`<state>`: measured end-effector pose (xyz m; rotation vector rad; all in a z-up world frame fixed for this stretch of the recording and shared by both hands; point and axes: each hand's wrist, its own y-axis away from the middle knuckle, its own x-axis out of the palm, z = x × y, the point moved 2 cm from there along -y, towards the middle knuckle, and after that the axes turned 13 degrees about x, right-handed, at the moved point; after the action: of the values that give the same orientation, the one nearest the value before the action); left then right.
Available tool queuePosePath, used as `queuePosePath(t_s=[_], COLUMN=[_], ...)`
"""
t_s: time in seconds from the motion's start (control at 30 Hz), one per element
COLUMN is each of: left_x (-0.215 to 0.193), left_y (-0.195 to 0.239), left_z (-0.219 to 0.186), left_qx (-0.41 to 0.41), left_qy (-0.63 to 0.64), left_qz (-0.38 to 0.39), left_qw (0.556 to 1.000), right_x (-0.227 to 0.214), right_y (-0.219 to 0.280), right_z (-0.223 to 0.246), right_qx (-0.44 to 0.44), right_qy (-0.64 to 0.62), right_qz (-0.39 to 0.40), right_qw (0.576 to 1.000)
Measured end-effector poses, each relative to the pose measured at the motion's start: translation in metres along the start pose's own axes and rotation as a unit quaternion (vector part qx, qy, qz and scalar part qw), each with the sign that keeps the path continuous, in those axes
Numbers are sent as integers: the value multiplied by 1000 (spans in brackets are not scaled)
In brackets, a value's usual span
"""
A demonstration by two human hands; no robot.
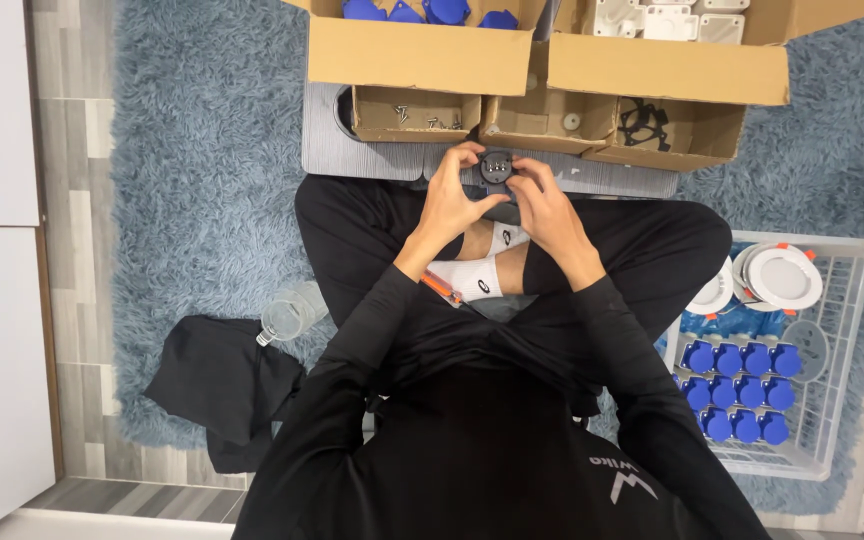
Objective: Assembling and adjusting electrical components using a screwdriver while sitting on the floor.
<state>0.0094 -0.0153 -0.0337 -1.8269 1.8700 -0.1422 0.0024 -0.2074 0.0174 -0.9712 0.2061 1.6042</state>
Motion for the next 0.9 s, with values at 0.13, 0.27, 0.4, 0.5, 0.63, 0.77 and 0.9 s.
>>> queuePosePath(t_s=[0.13, 0.27, 0.4, 0.5, 0.63, 0.77, 0.9], left_x=[0, -1, 0, 1, -1, -4, -9], left_y=[0, 0, 0, 1, 1, -3, -7], left_z=[-1, -2, 1, 3, 5, -4, -3], left_qx=[2, 8, 12, 22, 25, 27, 12], left_qy=[-3, -3, 0, 4, 14, 30, 45], left_qz=[1, 0, -1, -8, -10, -11, -13], left_qw=[1000, 1000, 1000, 1000, 1000, 999, 999], right_x=[0, 0, 1, 3, 2, -7, -47], right_y=[2, 2, 3, 4, 1, -1, -32], right_z=[-1, -1, -4, -6, -4, 2, 25], right_qx=[12, 23, 23, 25, 32, 33, 16], right_qy=[1, -2, 1, 5, 14, -5, -45], right_qz=[0, 1, -3, -12, -16, -26, -52], right_qw=[1000, 1000, 1000, 1000, 999, 999, 998])
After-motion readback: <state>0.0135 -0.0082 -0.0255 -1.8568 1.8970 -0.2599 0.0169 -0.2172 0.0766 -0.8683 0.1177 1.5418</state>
